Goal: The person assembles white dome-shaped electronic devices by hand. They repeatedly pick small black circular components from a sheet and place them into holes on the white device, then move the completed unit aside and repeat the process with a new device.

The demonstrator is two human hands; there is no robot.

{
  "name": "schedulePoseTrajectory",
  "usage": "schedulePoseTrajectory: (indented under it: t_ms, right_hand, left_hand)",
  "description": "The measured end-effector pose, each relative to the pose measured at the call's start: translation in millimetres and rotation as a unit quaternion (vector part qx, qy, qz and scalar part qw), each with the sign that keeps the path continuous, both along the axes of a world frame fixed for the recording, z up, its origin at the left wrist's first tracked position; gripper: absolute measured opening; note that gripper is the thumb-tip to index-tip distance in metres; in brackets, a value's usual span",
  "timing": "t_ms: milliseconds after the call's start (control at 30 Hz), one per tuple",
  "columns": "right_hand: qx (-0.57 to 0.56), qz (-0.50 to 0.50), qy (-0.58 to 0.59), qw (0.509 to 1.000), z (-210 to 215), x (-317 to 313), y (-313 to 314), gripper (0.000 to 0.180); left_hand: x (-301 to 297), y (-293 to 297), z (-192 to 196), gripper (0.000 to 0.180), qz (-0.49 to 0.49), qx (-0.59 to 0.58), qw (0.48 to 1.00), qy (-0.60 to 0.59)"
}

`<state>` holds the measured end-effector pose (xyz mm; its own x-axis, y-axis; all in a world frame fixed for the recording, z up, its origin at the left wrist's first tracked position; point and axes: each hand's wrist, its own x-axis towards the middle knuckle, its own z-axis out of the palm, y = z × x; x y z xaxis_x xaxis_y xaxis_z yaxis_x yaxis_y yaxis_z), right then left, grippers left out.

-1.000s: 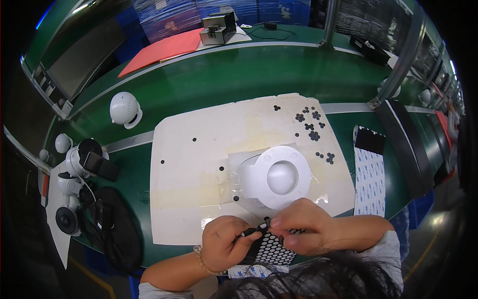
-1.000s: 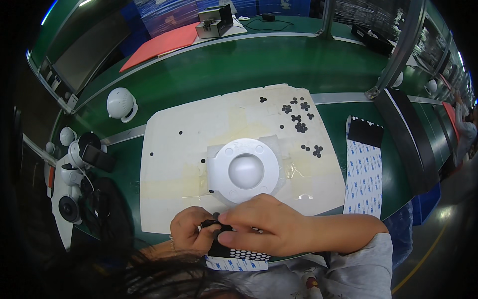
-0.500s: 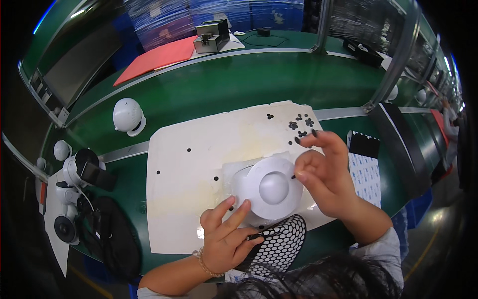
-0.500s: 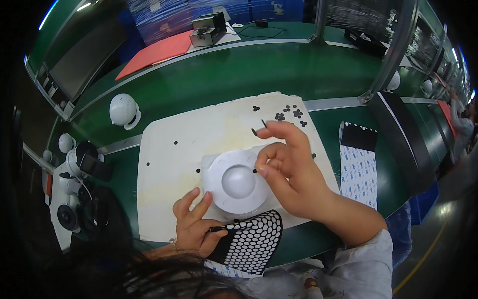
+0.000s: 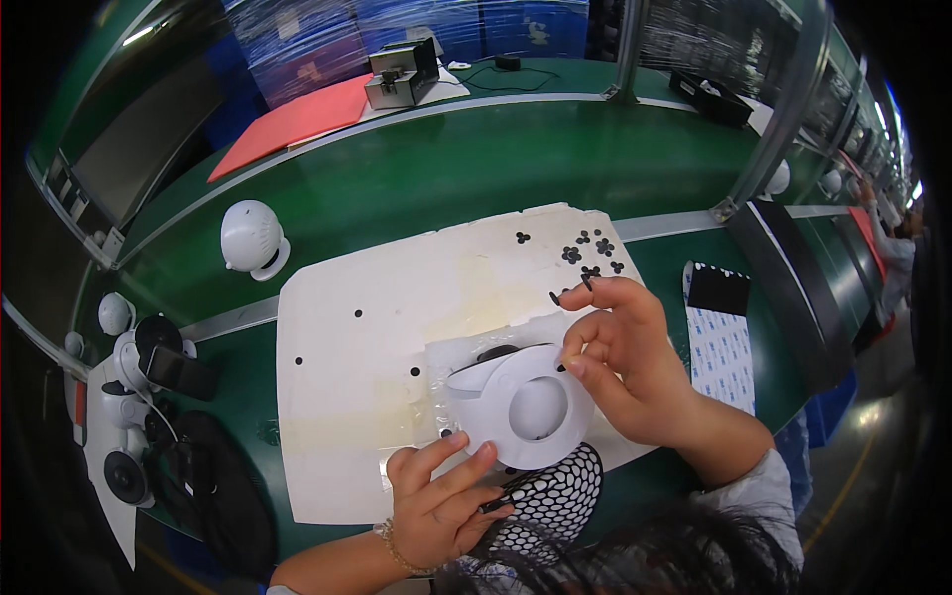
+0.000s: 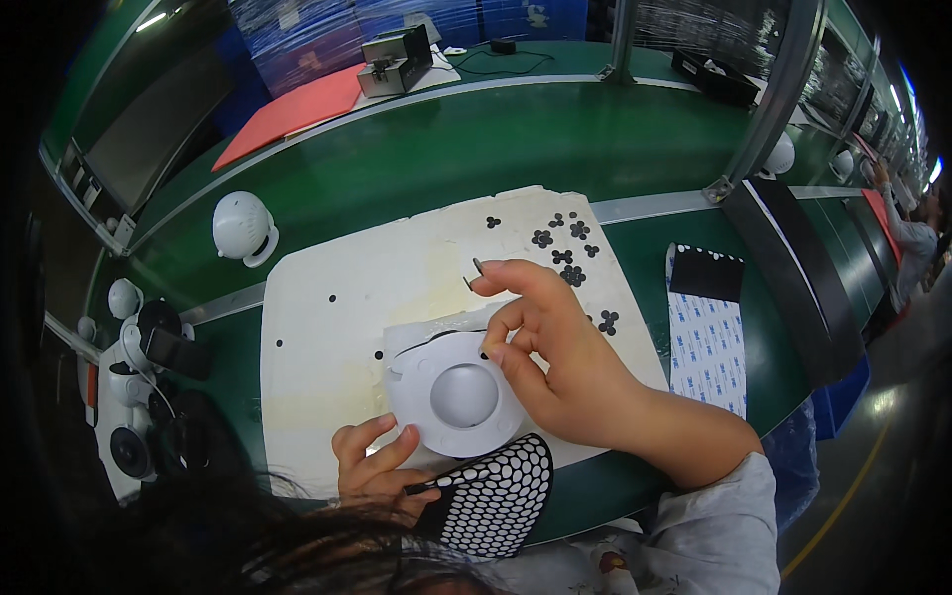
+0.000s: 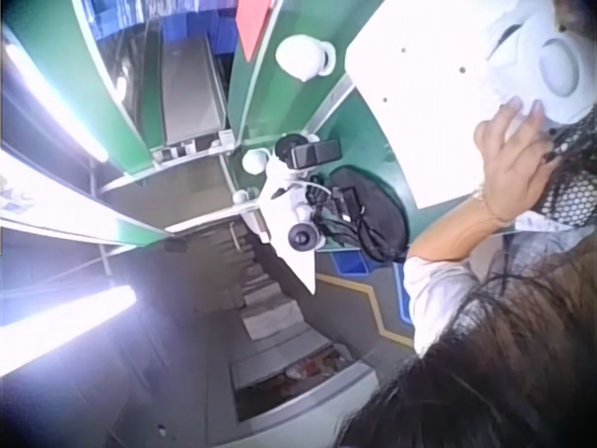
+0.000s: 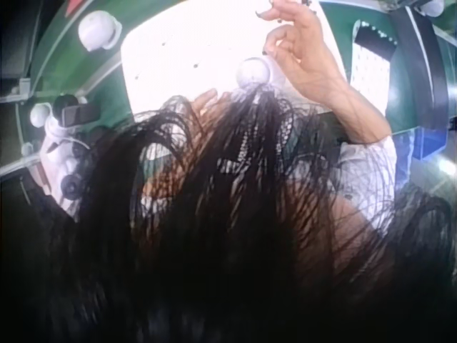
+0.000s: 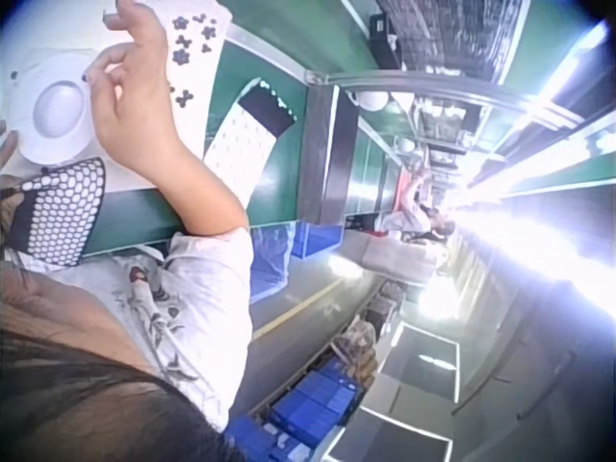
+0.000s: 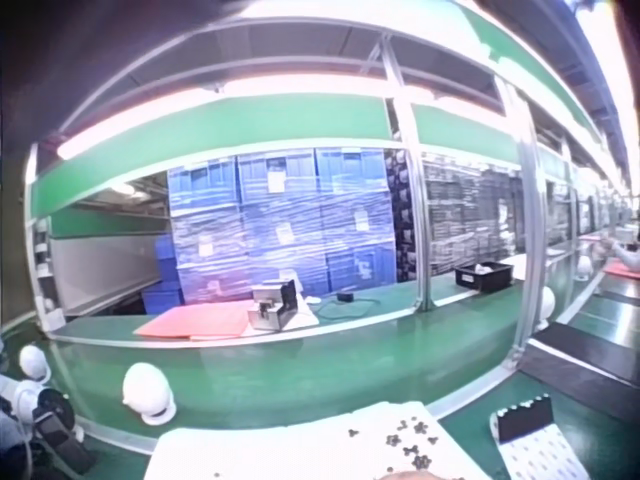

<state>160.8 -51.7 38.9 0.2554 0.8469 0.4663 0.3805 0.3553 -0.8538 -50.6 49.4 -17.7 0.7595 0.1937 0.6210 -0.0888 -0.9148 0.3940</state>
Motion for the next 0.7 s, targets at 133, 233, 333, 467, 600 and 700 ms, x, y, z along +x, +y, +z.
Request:
schedulePoseTrajectory:
  t_ms: [133, 233, 333, 467, 600, 700]
  right_hand:
    - [0.008, -0.040, -0.056, 0.998, -1.7, -2.2, -1.0, 0.050]
    - [0.032, -0.088, -0.218, 0.971, 0.4, -2.2, -1.3, 0.045]
    - [0.077, -0.124, -0.299, 0.943, 6.0, -5.0, -5.1, 0.047]
    - [0.075, -0.092, -0.296, 0.948, 16.2, -6.5, 4.4, 0.048]
    - [-0.027, 0.016, -0.217, 0.976, 15.7, -10.8, 19.5, 0.047]
    - [-0.071, 0.031, -0.171, 0.982, 14.5, -13.6, 24.0, 0.046]
  left_hand:
    - [0.9, -1.1, -2.4, 0.019, 0.000, -0.009, 1.000, -0.011]
    - [1.1, -2.9, -0.4, 0.019, 0.011, -0.006, 1.000, -0.006]
    - [2.4, -5.8, 2.9, 0.018, 0.024, 0.003, 1.000, -0.008]
    - [0.4, -8.6, 9.5, 0.015, 0.028, 0.011, 0.999, 0.011]
    - [0.4, -6.9, 10.5, 0.014, 0.017, 0.013, 1.000, 0.007]
    - [0.6, -5.6, 10.3, 0.013, 0.013, 0.013, 1.000, 0.003]
